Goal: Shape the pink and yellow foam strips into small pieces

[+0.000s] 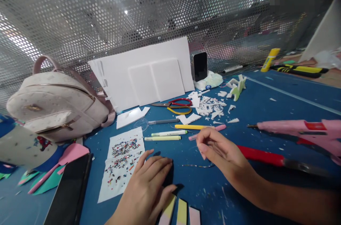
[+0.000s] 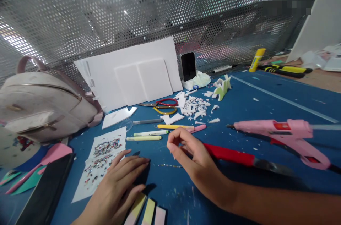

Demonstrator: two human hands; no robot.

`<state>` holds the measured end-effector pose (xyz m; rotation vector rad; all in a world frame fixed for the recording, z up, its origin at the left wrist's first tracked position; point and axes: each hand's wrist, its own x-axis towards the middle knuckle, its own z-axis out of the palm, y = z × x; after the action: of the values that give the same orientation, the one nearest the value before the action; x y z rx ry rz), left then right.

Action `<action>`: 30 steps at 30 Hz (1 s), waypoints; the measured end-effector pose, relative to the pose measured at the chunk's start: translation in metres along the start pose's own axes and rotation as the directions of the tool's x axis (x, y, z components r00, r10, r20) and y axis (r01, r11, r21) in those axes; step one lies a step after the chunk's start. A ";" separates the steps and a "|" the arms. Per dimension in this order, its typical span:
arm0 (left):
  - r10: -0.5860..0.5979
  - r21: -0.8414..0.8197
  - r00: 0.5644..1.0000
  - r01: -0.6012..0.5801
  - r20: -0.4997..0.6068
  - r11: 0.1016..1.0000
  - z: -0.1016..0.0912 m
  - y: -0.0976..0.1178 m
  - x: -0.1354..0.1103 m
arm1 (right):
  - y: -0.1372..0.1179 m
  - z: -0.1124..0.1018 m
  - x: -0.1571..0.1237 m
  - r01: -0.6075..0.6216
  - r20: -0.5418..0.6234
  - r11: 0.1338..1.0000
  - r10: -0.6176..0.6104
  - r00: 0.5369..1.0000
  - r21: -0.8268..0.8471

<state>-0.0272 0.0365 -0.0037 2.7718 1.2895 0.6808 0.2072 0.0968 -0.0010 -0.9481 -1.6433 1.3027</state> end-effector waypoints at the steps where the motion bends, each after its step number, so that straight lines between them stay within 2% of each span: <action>1: 0.008 -0.001 0.999 -0.009 -0.038 1.000 0.000 0.000 0.001 | -0.001 0.000 0.000 0.004 0.000 1.000 -0.004 1.000 -0.001; 5: 0.027 0.008 0.977 -0.026 -0.210 1.000 0.006 0.000 0.001 | 0.000 0.000 0.000 0.031 -0.013 0.999 -0.031 0.999 -0.009; 12: 0.018 0.037 0.965 -0.008 -0.260 0.999 0.010 -0.003 0.002 | 0.004 0.001 0.000 0.058 -0.023 0.998 -0.058 0.998 -0.018; 14: -0.018 0.018 0.969 0.023 -0.245 1.000 0.010 -0.005 0.003 | 0.003 0.001 0.000 0.045 -0.023 0.999 -0.045 0.999 -0.020; 20: -0.147 -0.057 0.987 0.144 -0.061 0.988 0.011 -0.011 -0.002 | 0.001 0.000 -0.001 0.012 0.012 1.000 -0.012 1.000 -0.004; 25: -0.252 -0.235 0.964 0.225 -0.089 0.945 0.008 -0.003 -0.004 | 0.010 0.001 -0.002 0.037 0.051 0.999 -0.038 0.998 0.006; 30: -0.279 -0.369 0.953 0.218 -0.121 0.904 0.001 0.005 -0.002 | 0.000 0.002 -0.002 0.041 0.156 0.996 -0.028 0.987 -0.081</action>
<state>-0.0243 0.0313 -0.0048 2.2570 1.3602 1.0316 0.2061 0.0939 -0.0015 -0.8824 -1.8378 1.3210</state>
